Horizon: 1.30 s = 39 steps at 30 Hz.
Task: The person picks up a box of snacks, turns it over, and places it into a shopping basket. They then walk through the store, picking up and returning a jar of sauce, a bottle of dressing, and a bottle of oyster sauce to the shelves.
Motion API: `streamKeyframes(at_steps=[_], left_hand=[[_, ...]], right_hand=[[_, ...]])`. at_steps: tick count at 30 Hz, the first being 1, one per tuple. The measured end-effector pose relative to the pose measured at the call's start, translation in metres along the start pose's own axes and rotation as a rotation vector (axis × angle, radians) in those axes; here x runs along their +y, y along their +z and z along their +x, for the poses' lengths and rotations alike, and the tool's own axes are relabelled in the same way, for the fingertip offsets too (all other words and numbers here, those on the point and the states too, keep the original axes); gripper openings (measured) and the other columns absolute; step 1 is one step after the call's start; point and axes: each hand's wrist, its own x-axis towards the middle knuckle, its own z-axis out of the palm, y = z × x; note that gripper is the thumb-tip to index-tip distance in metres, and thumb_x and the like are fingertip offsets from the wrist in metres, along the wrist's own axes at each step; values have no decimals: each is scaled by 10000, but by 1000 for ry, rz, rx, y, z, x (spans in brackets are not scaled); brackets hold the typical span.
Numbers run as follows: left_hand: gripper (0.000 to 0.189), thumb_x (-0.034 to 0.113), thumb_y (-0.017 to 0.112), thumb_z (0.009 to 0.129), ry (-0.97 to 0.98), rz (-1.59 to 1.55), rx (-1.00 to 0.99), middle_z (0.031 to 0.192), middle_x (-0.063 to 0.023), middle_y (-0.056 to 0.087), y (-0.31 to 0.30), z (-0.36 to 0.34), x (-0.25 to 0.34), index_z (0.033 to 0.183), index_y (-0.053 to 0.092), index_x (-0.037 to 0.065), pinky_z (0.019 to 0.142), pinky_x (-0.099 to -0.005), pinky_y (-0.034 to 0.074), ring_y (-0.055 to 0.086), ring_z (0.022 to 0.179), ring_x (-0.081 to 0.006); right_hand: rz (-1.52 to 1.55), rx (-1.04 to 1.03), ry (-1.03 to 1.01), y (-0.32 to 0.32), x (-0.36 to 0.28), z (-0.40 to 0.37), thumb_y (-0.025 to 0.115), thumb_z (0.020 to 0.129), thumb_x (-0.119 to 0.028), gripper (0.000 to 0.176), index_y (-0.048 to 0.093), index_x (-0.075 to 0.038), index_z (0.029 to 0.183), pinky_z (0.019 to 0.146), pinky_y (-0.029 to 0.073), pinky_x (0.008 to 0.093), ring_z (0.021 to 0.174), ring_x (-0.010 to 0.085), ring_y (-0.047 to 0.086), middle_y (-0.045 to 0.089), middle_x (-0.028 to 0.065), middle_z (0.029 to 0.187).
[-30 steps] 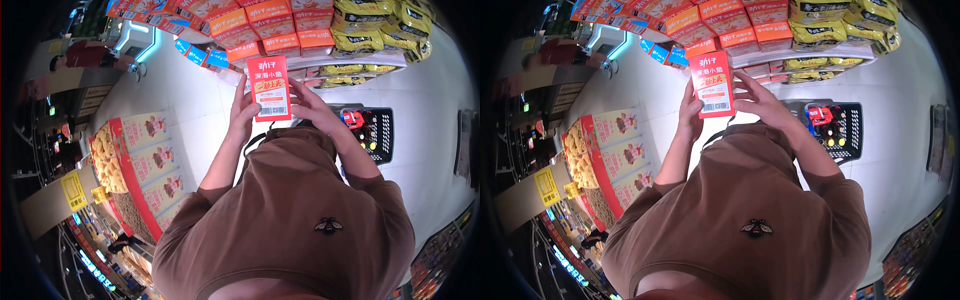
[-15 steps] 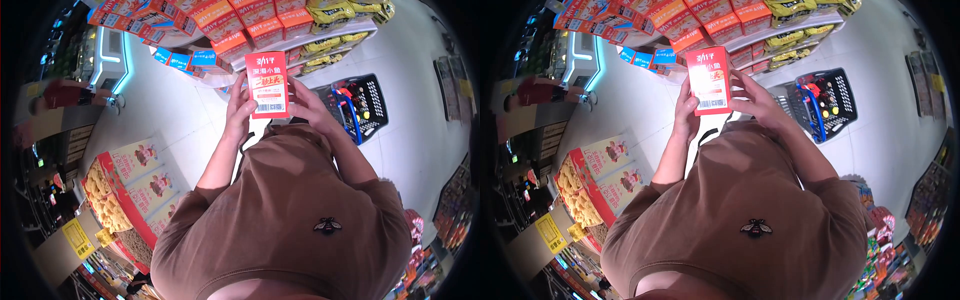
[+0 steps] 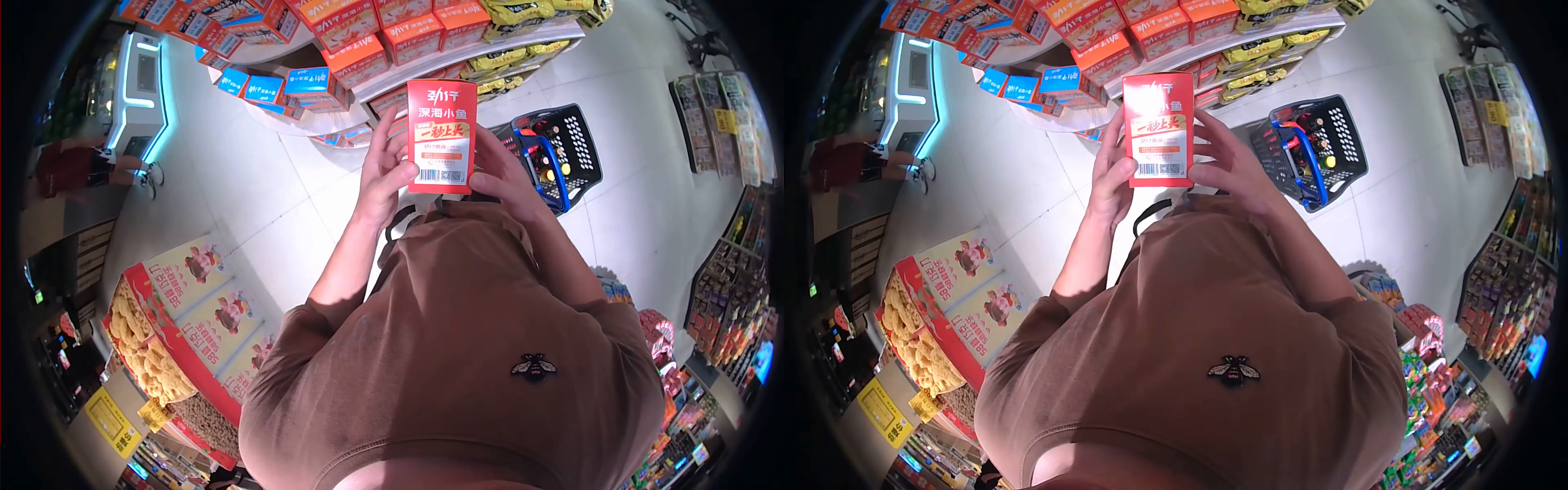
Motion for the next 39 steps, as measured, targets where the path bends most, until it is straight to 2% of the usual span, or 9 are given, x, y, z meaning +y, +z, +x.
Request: streamKeyframes(at_steps=[7, 14, 17, 22, 26, 28, 31, 33, 39], left_hand=[[1072, 305, 834, 737, 17, 34, 8, 1414, -185, 512, 15, 11, 2, 1571, 207, 54, 1120, -433, 377, 509, 1304, -289], [1057, 278, 824, 716, -26, 111, -11, 1394, -190, 523, 61, 43, -16, 1560, 231, 49, 1106, -429, 396, 526, 1284, -287], [1064, 248, 818, 707, -28, 235, 26, 1378, -192, 530, 82, 59, -31, 1563, 218, 48, 1060, -420, 423, 537, 1262, -284], [1033, 236, 834, 745, 34, 825, 85, 1374, -169, 528, 117, 78, -57, 1549, 226, 11, 1027, -391, 419, 546, 1209, -246], [895, 178, 786, 830, -29, 762, 83, 1319, -175, 564, 134, 91, -73, 1530, 255, 5, 926, -356, 500, 579, 1182, -224], [845, 147, 763, 848, -62, 674, 107, 1313, -166, 572, 147, 95, -79, 1525, 277, 10, 947, -361, 506, 584, 1177, -218], [757, 98, 710, 883, -137, 569, 85, 1351, -140, 561, 158, 100, -85, 1521, 312, 14, 1017, -363, 489, 569, 1221, -209], [740, 92, 693, 894, -129, 536, 93, 1377, -133, 549, 167, 99, -91, 1524, 312, 11, 1032, -360, 478, 560, 1243, -212], [840, 58, 671, 825, -217, 198, 23, 1467, -144, 476, 184, 87, -90, 1556, 258, 17, 1125, -406, 386, 479, 1349, -252]], right_hand=[[67, -59, -58, -13, -12, 6, 803, 788, -300, 1006, 220, -44, 1568, 1053, 447, 405, 1287, 264, 505, 423, 153, 1485], [100, -35, -111, -70, -18, -8, 781, 821, -258, 957, 221, -40, 1565, 1070, 439, 407, 1329, 271, 480, 421, 152, 1490], [85, -5, -121, -95, -17, -20, 770, 843, -190, 898, 246, -41, 1556, 1084, 431, 408, 1339, 251, 478, 452, 147, 1469], [191, 41, -159, -124, -13, -33, 771, 865, -166, 737, 371, -28, 1469, 1022, 475, 355, 1208, 176, 574, 578, 106, 1327], [230, 141, -160, -157, -5, -38, 681, 954, -212, 568, 428, -13, 1422, 986, 488, 332, 1160, 149, 592, 613, 80, 1275], [247, 163, -170, -175, 1, -40, 597, 1008, -236, 494, 436, -12, 1418, 984, 490, 325, 1159, 143, 595, 611, 72, 1279], [531, 137, -57, -196, 6, -48, 564, 1020, -258, 488, 435, -20, 1427, 989, 492, 328, 1167, 152, 601, 608, 75, 1284], [607, 159, -93, -200, 6, -52, 493, 1042, -289, 491, 417, -23, 1448, 1004, 494, 357, 1183, 190, 607, 594, 97, 1315], [828, -31, -190, -210, 12, -56, 403, 1060, -309, 527, 355, -7, 1490, 1033, 490, 432, 1233, 252, 582, 557, 141, 1373]])
